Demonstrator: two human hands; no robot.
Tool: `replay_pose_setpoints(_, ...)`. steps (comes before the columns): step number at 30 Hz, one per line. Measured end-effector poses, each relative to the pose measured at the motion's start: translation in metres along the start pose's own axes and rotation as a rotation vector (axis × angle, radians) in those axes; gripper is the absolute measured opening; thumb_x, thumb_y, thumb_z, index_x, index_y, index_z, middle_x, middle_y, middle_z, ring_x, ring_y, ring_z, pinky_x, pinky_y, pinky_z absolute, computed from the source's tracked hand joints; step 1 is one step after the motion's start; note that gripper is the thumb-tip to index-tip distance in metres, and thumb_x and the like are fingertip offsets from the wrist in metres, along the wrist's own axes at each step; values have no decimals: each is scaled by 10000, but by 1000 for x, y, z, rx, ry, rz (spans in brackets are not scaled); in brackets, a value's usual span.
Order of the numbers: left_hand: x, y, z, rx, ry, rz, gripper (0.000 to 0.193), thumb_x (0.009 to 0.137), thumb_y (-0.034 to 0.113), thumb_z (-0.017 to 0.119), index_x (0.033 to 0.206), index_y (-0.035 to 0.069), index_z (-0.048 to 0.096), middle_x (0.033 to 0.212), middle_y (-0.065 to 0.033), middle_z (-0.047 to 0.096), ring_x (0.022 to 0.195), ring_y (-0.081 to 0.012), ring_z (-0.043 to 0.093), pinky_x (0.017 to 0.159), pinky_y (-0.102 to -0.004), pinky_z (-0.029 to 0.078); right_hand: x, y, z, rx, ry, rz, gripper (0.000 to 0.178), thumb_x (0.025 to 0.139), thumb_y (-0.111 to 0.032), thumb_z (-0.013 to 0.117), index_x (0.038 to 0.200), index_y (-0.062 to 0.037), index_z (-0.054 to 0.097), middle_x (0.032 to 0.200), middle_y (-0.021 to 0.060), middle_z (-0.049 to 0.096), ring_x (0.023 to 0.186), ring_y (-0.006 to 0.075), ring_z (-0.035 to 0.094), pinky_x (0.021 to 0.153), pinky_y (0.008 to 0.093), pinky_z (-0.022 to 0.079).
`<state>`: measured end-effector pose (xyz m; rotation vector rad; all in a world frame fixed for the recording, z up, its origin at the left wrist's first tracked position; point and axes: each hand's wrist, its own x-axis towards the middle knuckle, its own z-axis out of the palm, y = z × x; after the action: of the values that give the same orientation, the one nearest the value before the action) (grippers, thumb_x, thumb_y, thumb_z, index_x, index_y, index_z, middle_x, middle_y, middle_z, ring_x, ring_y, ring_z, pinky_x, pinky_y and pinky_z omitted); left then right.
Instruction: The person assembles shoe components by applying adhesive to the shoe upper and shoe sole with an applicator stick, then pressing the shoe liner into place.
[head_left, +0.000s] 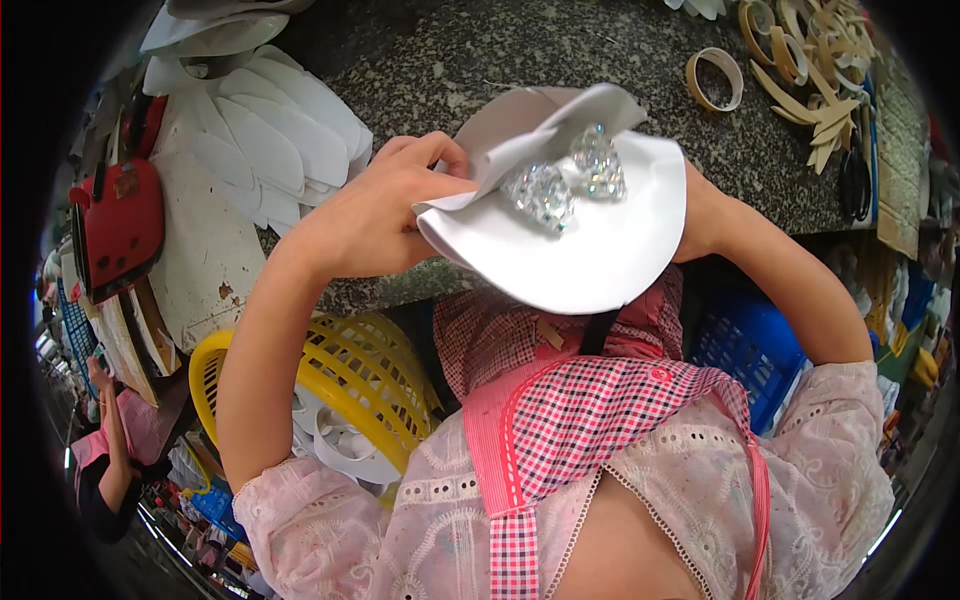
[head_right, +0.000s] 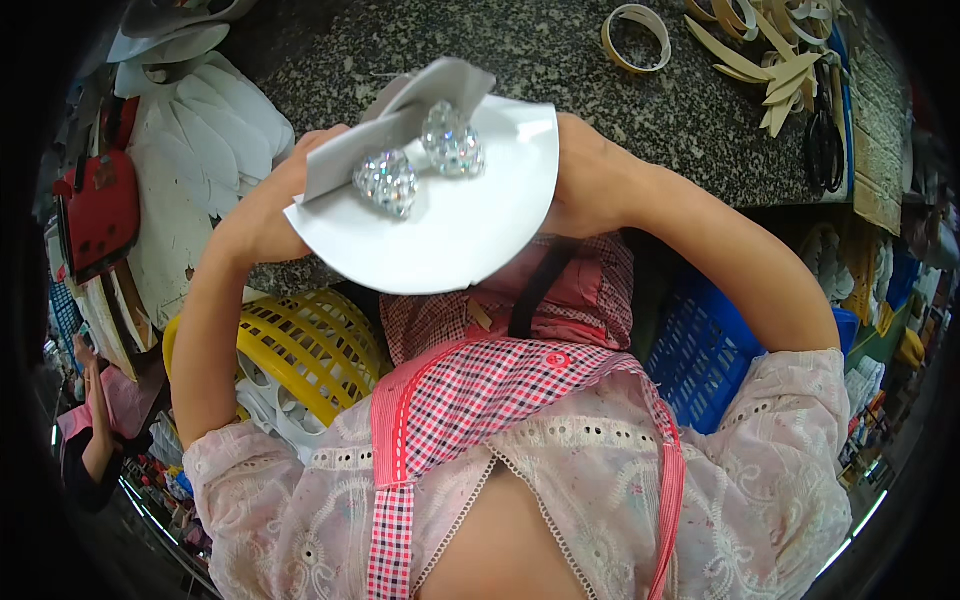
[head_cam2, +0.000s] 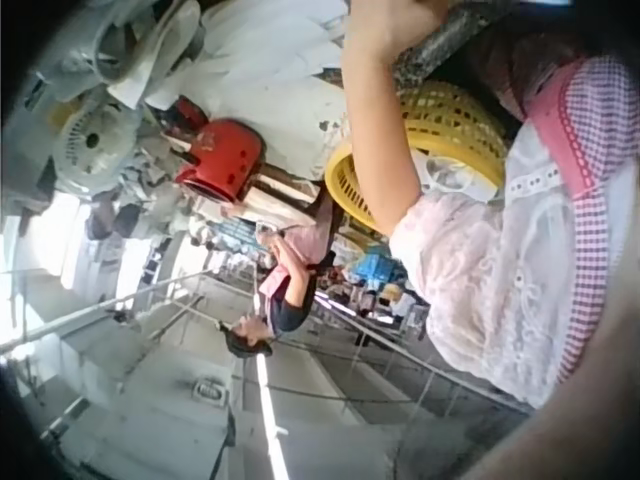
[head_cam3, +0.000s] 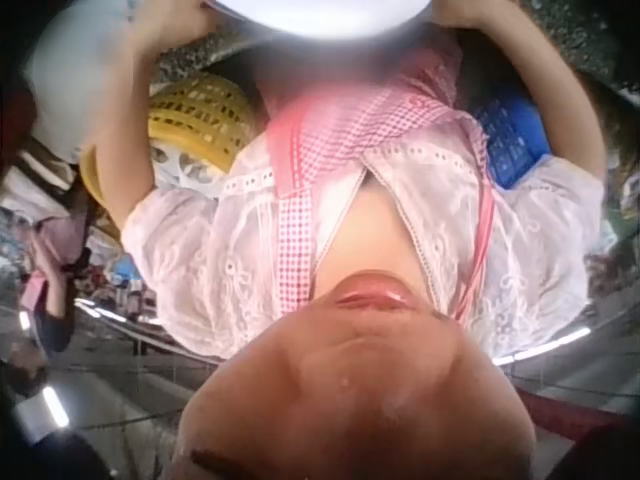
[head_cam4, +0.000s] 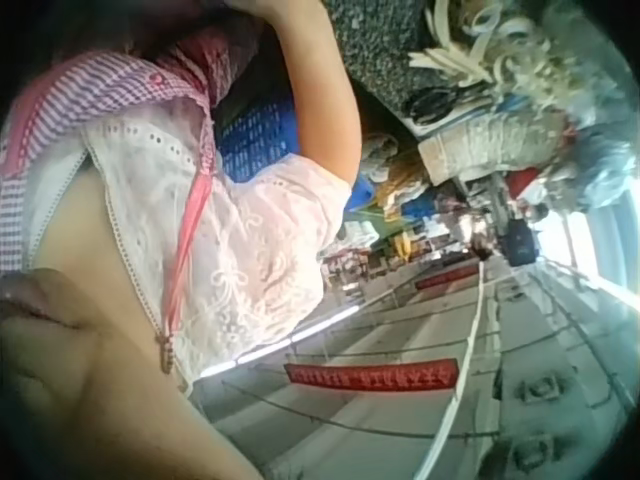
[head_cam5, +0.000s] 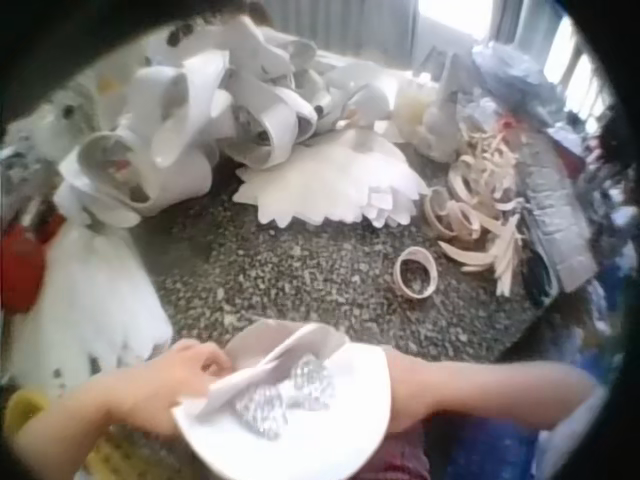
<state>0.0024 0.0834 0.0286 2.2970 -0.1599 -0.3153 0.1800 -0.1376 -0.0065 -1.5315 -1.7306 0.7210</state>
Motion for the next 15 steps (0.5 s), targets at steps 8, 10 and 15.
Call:
replay_pose_setpoints(8,-21,10,18,-452,536,-182,447,642,2,689,1075,37,586,1052,-69,609,974,-208,586,867,-295,437,17,-6,-6,-343,-136,-263,455,823,-239,546,1256,-119,475,1266,111,492,1136,273,491,926,354,432)
replay_pose_setpoints(10,-23,41,23,-132,927,101,374,670,-26,617,1036,26,566,1025,-131,620,958,-222,595,879,-310,434,20,-13,-7,-586,-191,-186,457,859,-292,495,1288,-140,452,1317,94,459,1175,242,473,957,342,415)
replay_pose_setpoints(15,-3,104,64,660,731,542,112,699,134,556,799,93,525,826,-52,571,784,-179,569,656,-272,468,27,-15,6,-385,-213,-290,467,855,-224,499,1301,-99,432,1323,98,454,1168,252,478,974,353,396)
